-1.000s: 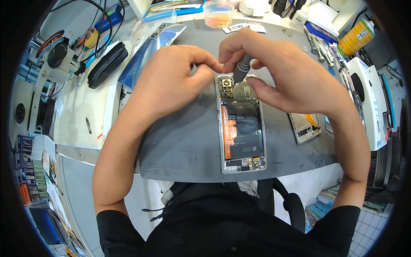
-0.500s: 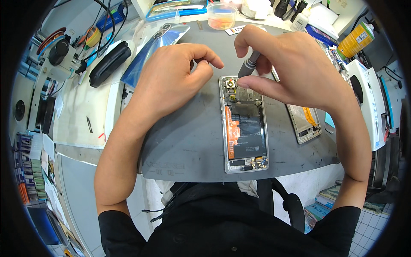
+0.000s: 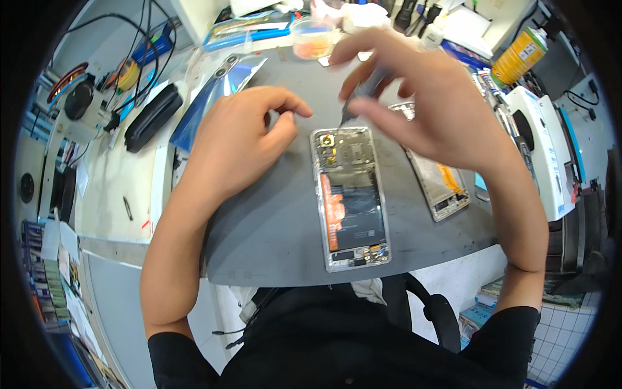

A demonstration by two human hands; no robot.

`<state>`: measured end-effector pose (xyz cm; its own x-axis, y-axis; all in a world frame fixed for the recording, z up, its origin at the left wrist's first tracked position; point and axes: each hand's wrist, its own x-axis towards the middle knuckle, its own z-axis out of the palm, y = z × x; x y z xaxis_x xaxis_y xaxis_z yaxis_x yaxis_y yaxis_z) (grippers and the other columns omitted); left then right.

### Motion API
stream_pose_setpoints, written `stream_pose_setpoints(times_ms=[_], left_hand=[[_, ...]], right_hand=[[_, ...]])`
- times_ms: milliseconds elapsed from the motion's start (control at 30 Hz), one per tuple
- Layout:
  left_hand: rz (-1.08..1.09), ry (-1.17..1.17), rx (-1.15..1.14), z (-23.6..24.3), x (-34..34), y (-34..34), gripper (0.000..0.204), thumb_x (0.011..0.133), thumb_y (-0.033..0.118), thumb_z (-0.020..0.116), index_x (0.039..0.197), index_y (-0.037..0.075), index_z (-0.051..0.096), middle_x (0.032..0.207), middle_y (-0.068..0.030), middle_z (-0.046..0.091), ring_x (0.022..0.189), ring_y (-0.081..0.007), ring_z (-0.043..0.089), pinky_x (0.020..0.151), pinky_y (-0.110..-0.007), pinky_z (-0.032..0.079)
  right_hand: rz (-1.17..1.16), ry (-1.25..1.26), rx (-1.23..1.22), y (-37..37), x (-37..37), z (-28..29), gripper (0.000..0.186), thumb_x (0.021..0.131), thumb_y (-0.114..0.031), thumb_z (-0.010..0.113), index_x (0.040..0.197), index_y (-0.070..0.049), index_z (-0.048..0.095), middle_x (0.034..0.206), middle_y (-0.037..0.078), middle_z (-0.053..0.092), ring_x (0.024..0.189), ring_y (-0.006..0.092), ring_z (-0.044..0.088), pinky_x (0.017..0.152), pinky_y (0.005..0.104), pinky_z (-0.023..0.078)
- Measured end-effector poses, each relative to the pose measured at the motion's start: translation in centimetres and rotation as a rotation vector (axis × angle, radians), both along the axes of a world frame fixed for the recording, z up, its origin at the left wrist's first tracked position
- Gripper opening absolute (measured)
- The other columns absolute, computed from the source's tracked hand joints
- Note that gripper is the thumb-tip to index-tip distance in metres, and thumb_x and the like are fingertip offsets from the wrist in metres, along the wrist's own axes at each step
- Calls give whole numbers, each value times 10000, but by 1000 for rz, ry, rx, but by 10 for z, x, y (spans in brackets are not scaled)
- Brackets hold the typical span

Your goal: The person uses a screwdriver to remove screws from the internal frame of a disassembled smartphone. They carefully place the removed screws onto a nearby workbench surface. The person then briefly stands up to hand a blue tablet to a customer at a counter before returning to the workbench to continue unscrewing components from the phone chassis.

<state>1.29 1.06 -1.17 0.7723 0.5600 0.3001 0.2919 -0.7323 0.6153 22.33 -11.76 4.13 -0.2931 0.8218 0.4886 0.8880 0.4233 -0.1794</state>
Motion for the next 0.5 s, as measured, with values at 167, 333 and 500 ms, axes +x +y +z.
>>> stream_pose_setpoints(times_ms=[167, 333, 500], left_hand=[[10, 20, -33, 4, -3, -2, 223, 871, 157, 601, 997, 25, 729, 837, -84, 692, 584, -160, 519, 581, -321, 432], [-1, 22, 0, 6, 0, -8, 198, 872, 145, 613, 991, 31, 723, 823, -80, 671, 594, -159, 514, 589, -318, 432], [-19, 13, -13, 6, 1, -8, 172, 867, 121, 627, 983, 35, 720, 805, -80, 649, 599, -156, 510, 587, -314, 426]], right_hand=[[-190, 267, 30, -11, 42, 17, 289, 923, -60, 618, 1188, -60, 506, 885, 102, 634, 846, 219, 664, 703, 306, 532], [-448, -130, -74, -14, 100, -9, 175, 894, -71, 607, 1066, -70, 644, 681, 49, 578, 559, 152, 534, 559, 303, 445], [-600, -224, -285, -19, 134, -26, 217, 852, -192, 749, 1031, -83, 694, 819, 91, 696, 756, 268, 670, 718, 373, 531]])
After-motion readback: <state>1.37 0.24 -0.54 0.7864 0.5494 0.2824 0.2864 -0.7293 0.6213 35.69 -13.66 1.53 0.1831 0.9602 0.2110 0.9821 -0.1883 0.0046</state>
